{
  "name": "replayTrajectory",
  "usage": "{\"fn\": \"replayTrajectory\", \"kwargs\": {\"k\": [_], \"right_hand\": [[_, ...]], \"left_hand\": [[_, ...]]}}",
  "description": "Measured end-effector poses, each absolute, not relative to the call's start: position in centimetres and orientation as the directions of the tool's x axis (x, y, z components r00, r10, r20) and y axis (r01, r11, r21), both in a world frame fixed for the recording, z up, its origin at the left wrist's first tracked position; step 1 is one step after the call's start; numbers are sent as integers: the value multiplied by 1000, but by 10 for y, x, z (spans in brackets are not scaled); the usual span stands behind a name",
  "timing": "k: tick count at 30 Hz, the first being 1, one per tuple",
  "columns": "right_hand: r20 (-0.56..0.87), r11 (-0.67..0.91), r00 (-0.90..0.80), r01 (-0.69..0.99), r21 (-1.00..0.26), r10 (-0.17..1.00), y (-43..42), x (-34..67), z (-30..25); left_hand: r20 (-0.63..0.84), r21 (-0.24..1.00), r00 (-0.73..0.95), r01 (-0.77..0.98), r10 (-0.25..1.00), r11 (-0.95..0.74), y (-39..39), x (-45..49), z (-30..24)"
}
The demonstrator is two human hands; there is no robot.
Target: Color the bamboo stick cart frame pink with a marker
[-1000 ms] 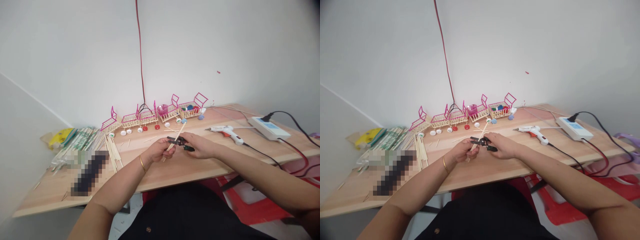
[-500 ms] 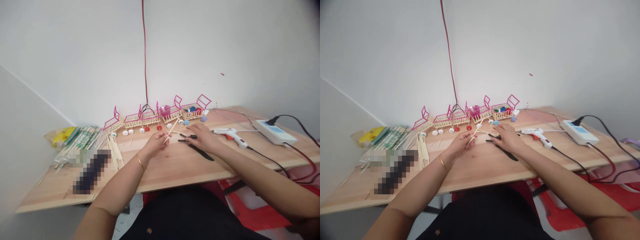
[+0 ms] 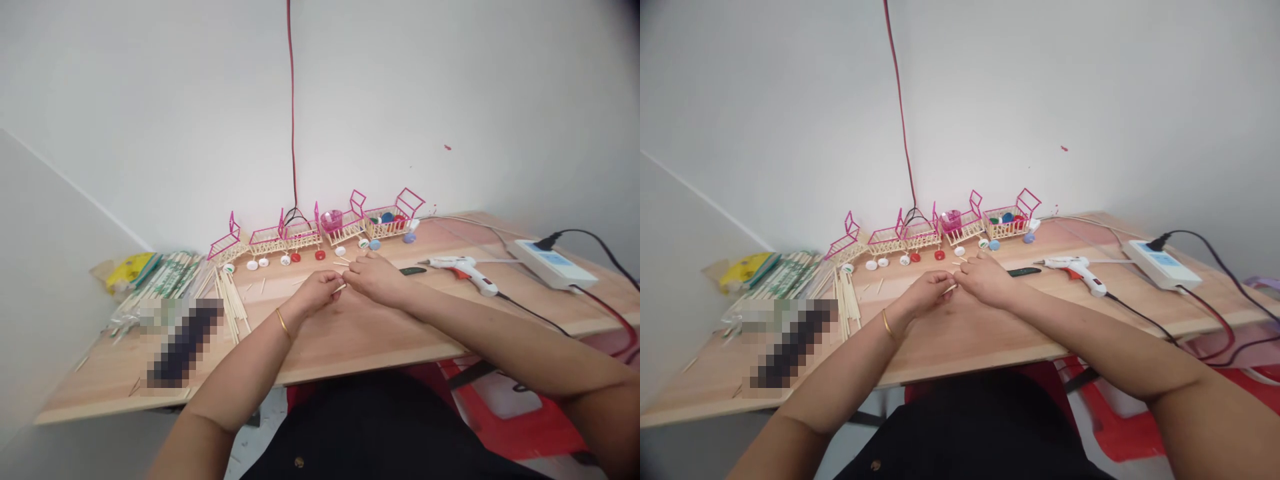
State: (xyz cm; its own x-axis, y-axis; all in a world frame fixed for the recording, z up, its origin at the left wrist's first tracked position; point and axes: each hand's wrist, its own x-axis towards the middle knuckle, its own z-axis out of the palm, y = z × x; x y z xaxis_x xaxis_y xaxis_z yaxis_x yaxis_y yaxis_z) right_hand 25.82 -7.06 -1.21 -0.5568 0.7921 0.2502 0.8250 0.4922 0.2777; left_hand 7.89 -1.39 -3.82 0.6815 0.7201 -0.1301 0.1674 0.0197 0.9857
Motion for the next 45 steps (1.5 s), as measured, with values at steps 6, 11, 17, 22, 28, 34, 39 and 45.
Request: {"fn": "replayTrajectory", "kwargs": {"k": [6, 11, 17, 22, 28, 34, 39, 45], "right_hand": [[263, 379, -438, 892, 247, 860, -71, 243, -17], [317, 278, -316, 947, 160, 894, -59, 237, -21], [379, 169, -157, 986, 0, 912, -41, 271, -33], [426, 206, -159, 976, -66, 891, -39, 290, -43], [556, 397, -189, 874, -281, 809, -45, 282, -33], [452, 514, -302, 714, -476, 839, -52, 269, -30], [373, 477, -304, 656, -585, 877, -51, 267, -37], [311, 500, -402, 560, -661, 861, -50, 257, -41]], "left_hand": [[-181, 982, 597, 151, 782, 112, -11, 80, -42], [-211, 977, 569, 93, 795, 192, -11, 82, -37], [-185, 930, 619, -141, 764, 339, -9, 80, -30], [-214, 858, 630, -243, 747, 452, -5, 79, -29], [-22, 859, 626, -387, 779, 335, -7, 83, -34], [194, 851, 533, -509, 823, 129, -16, 90, -33], [264, 904, 510, -427, 819, -26, -18, 88, -31], [230, 927, 598, -376, 768, 14, -16, 89, -40]]}}
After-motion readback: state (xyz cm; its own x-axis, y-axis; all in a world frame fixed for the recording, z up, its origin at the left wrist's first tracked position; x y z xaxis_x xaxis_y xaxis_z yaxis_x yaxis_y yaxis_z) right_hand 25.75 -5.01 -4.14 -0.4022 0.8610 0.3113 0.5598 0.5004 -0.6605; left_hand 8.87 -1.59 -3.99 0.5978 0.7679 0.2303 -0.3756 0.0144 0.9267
